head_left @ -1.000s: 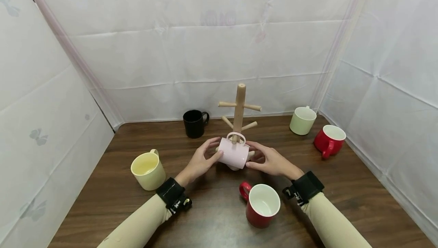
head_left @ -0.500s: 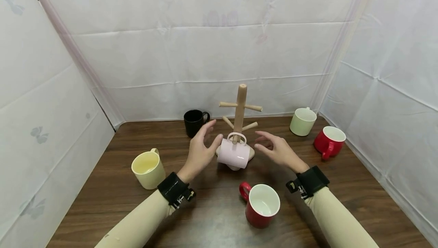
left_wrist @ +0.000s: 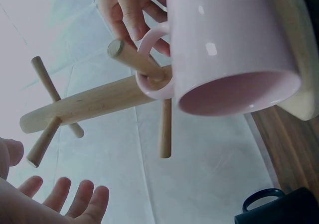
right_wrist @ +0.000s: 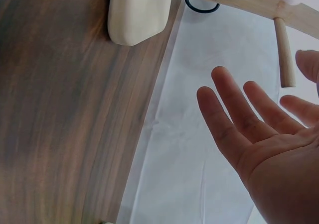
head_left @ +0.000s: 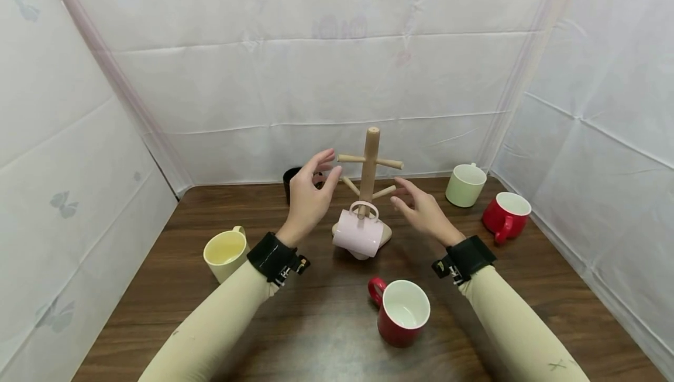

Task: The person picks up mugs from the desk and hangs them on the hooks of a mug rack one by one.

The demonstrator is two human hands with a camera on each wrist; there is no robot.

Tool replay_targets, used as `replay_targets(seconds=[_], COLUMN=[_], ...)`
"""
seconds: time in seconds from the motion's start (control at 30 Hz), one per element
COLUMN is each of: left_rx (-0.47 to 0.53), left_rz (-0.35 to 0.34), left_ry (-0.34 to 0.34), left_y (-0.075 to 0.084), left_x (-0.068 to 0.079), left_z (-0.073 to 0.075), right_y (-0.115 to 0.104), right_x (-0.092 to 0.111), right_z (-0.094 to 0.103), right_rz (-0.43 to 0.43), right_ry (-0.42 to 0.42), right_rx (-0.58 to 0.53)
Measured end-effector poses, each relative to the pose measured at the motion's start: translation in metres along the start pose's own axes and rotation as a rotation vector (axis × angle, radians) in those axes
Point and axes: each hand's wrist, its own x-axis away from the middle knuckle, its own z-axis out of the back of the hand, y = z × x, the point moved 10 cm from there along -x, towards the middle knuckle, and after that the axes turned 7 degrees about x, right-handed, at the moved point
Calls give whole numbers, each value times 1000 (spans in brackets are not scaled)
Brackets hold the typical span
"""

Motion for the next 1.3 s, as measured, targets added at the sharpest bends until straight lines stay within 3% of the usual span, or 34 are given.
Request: replay_targets(seconds=[0.2,0.33,0.6,0.87,1.3], left_rx=[-9,-14,-28,-24,17], left_rz=[20,57,82,75,61], left_ry=[14,10,6,8,9], left_y=[-29,-37,-39,-39,-35], left_x=[-5,-7,-12,-15,-19], left_z=[-3,-5,-6,-8,-8], right_y=[-3,-4,-7,-2,-2], right_x=[-7,-10,-15,-14,-14], right_z=[0,-1,-1,-2,-2], right_rz=[12,33,49,-11,-9], right_ry=[22,34,48,29,32], right_rx=[8,21,85,95,97])
